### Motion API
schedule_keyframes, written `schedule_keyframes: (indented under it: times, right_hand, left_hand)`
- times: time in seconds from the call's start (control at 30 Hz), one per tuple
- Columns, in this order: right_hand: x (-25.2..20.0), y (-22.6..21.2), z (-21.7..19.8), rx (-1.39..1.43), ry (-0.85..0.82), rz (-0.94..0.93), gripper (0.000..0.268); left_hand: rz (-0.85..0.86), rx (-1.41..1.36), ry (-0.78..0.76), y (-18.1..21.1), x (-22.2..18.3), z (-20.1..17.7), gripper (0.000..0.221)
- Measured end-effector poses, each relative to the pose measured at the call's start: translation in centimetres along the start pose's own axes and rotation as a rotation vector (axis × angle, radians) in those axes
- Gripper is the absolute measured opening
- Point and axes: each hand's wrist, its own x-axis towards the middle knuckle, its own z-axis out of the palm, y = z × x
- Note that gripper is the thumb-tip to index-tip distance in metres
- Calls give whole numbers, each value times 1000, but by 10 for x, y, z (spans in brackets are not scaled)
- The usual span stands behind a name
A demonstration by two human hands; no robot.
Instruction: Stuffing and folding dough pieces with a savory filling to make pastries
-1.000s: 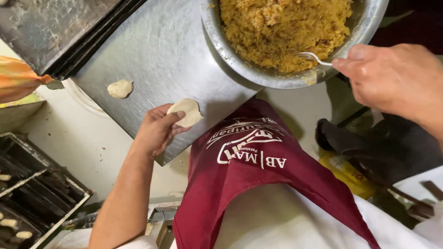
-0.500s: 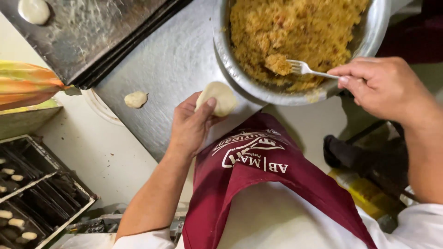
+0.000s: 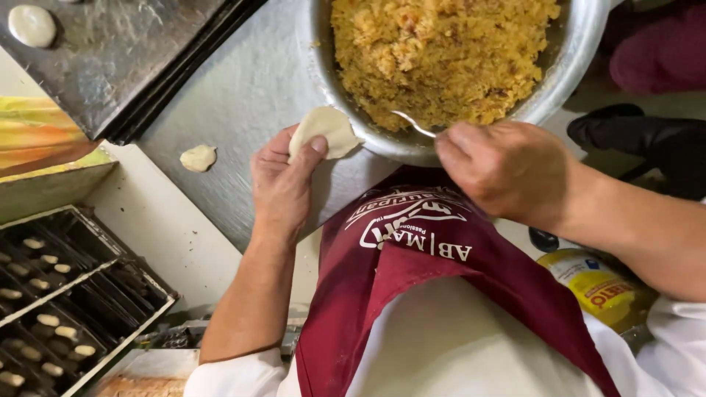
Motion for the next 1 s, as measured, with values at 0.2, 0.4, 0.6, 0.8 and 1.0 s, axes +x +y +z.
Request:
schedule_keyframes:
  times: [0.2, 0.4, 0.6, 0.8, 1.0]
  right_hand:
    - [-40, 5, 4, 759, 55, 334, 25]
    - [-63, -11, 6, 818, 125, 770, 16]
    - [-87, -6, 50, 444, 371, 359, 21]
    - [-108, 36, 41, 471, 458, 270, 13]
    - [-47, 44, 8, 215, 385, 283, 30]
  left_hand:
    - [-60, 52, 21, -4, -2, -15, 27]
    - [-343, -371, -16, -19, 14, 15, 39]
    - [-625, -576, -135, -8, 34, 73, 63]
    - [-420, -579, -71, -28, 45, 80, 37]
    - [-258, -504, -315, -18, 24, 58, 72]
